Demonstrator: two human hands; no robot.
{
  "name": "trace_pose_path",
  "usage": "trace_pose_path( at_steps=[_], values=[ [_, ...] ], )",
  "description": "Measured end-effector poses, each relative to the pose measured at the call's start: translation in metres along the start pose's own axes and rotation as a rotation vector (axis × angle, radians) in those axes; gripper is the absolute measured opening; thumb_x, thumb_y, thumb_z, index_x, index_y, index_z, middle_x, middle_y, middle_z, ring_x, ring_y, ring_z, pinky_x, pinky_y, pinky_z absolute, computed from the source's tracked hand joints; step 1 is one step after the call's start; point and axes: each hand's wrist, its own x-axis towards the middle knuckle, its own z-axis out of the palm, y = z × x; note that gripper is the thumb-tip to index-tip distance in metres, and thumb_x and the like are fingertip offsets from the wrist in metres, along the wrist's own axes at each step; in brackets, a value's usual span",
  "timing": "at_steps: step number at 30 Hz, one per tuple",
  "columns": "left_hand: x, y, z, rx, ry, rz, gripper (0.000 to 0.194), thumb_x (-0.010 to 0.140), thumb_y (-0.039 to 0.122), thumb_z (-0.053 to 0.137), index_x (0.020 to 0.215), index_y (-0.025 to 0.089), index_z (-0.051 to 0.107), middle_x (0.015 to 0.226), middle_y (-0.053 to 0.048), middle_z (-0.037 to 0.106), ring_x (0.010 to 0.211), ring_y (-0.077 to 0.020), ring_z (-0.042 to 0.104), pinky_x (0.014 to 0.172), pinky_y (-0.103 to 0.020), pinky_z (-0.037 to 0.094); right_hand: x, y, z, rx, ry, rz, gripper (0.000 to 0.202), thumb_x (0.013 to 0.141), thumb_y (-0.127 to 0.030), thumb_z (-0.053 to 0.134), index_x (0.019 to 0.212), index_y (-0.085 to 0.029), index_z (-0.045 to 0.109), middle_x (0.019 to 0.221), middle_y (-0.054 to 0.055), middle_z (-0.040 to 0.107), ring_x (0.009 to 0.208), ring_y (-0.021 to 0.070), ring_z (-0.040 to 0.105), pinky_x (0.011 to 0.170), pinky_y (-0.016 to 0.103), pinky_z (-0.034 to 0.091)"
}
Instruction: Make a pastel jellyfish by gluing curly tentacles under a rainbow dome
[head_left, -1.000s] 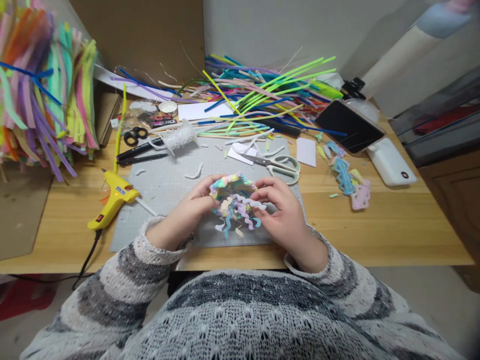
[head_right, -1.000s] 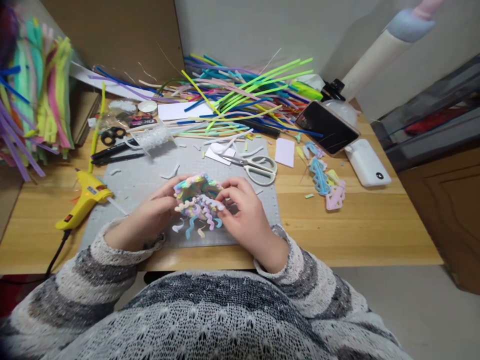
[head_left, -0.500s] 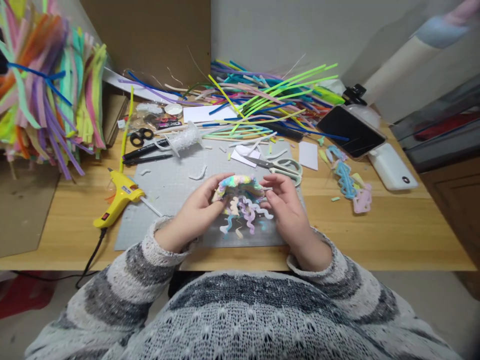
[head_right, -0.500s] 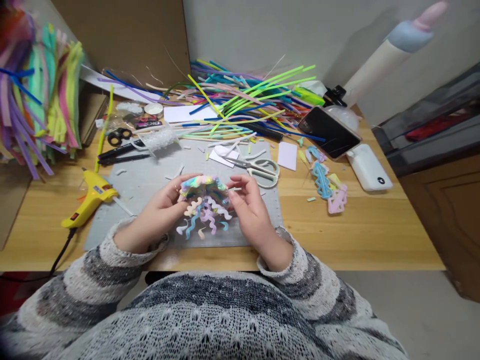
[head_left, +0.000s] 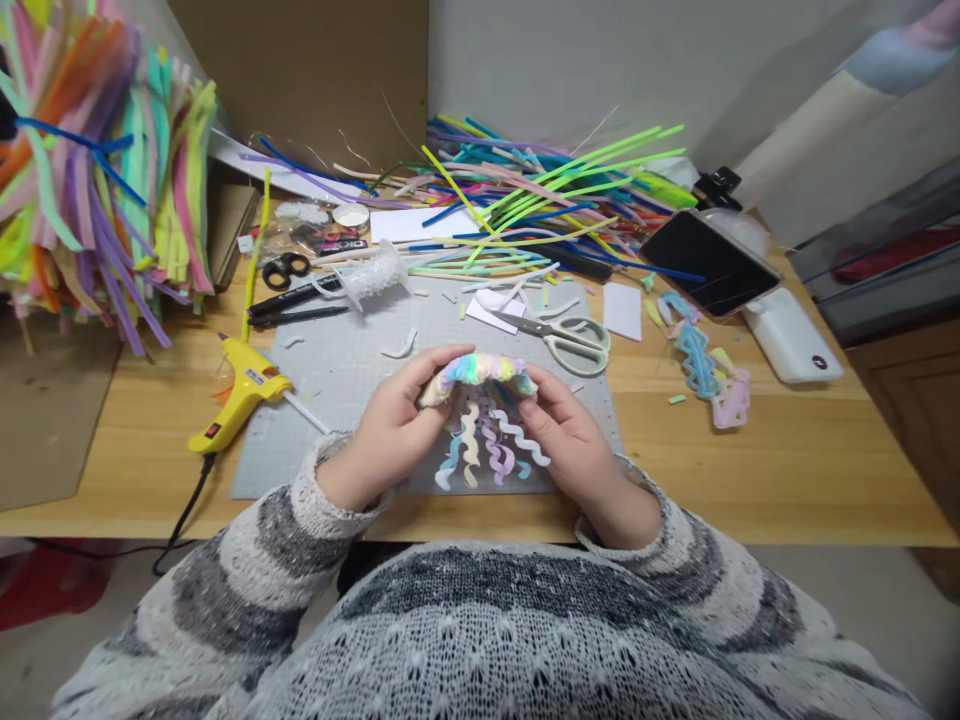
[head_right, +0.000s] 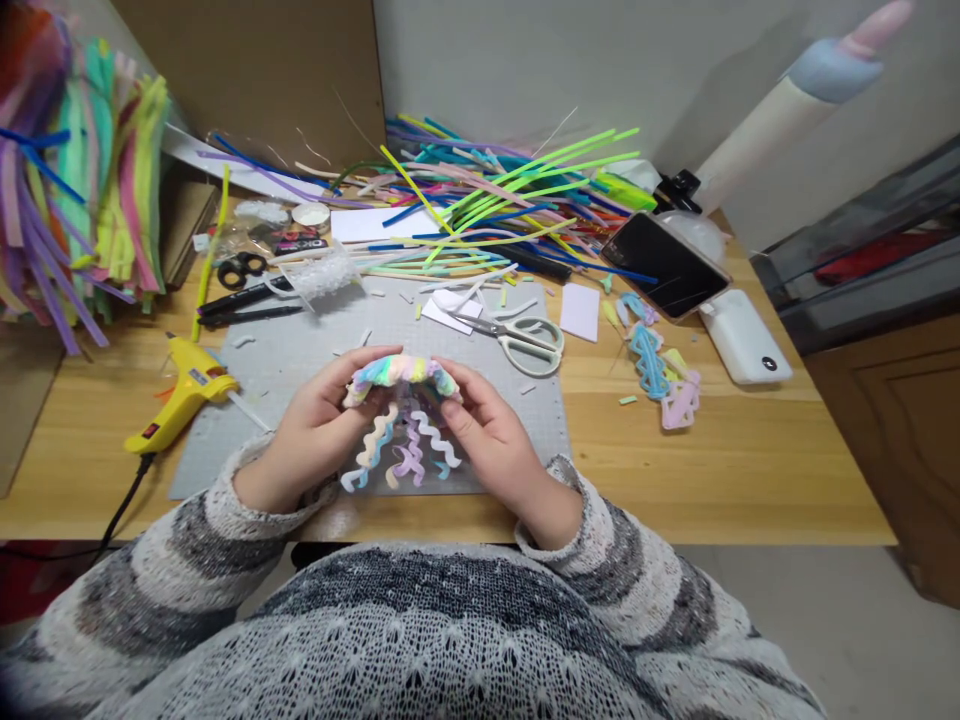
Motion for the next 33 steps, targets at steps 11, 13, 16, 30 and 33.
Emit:
trace_pose_path(
  at_steps=[11, 13, 16, 30, 33],
  values=[
    [0.0022, -0.0037, -0.0055, 0.061, -0.012, 0.013, 0.041, 0.085, 0.025, 0.064, 0.126, 0.021, 0.062, 0.123, -0.009, 0.067, 0.108, -0.0226, 0.063, 0.097, -0.039, 0.049, 0.0, 0.0012, 0.0003, 0.002, 0.021, -0.045, 0.038, 0.088, -0.046, 0.059, 0.122, -0.03, 0.057, 0.125, 0.003, 0.066, 0.11, 0.0211, 0.064, 0.092, 0.043, 0.056],
    [0.0023, -0.0033, -0.0074, 0.152, -0.001, 0.088, 0.042, 0.085, 0.022, 0.063, 0.127, 0.021, 0.062, 0.124, -0.008, 0.067, 0.109, -0.0223, 0.063, 0.097, -0.038, 0.049, -0.0002, 0.0016, 0.0008, -0.016, 0.037, -0.083, 0.038, 0.088, -0.045, 0.06, 0.123, -0.03, 0.057, 0.127, 0.004, 0.065, 0.114, 0.0211, 0.062, 0.098, 0.044, 0.054],
    [0.0024, -0.0028, -0.0091, 0.238, 0.004, 0.151, 0.043, 0.084, 0.018, 0.061, 0.127, 0.024, 0.063, 0.125, -0.007, 0.067, 0.11, -0.0221, 0.063, 0.099, -0.038, 0.048, -0.0013, 0.0017, 0.0011, -0.042, 0.056, -0.112, 0.038, 0.088, -0.043, 0.06, 0.123, -0.03, 0.057, 0.127, 0.004, 0.065, 0.115, 0.0203, 0.062, 0.101, 0.043, 0.052],
    [0.0001, -0.0027, -0.0057, 0.221, 0.12, 0.068, 0.035, 0.078, 0.016, 0.066, 0.111, 0.025, 0.072, 0.112, -0.004, 0.074, 0.101, -0.0243, 0.068, 0.099, -0.042, 0.05, -0.0043, 0.0019, 0.0029, -0.046, 0.014, -0.13, 0.038, 0.089, -0.038, 0.061, 0.125, -0.029, 0.055, 0.122, 0.006, 0.066, 0.105, 0.0185, 0.065, 0.091, 0.039, 0.057],
    [0.0, -0.0013, -0.0048, 0.247, 0.117, 0.073, 0.033, 0.079, 0.015, 0.065, 0.11, 0.023, 0.073, 0.11, -0.004, 0.074, 0.099, -0.0231, 0.068, 0.096, -0.04, 0.051, -0.0045, 0.0012, 0.003, -0.042, 0.012, -0.14, 0.037, 0.088, -0.036, 0.061, 0.124, -0.029, 0.056, 0.121, 0.005, 0.066, 0.104, 0.0175, 0.065, 0.09, 0.037, 0.057]
  ],
)
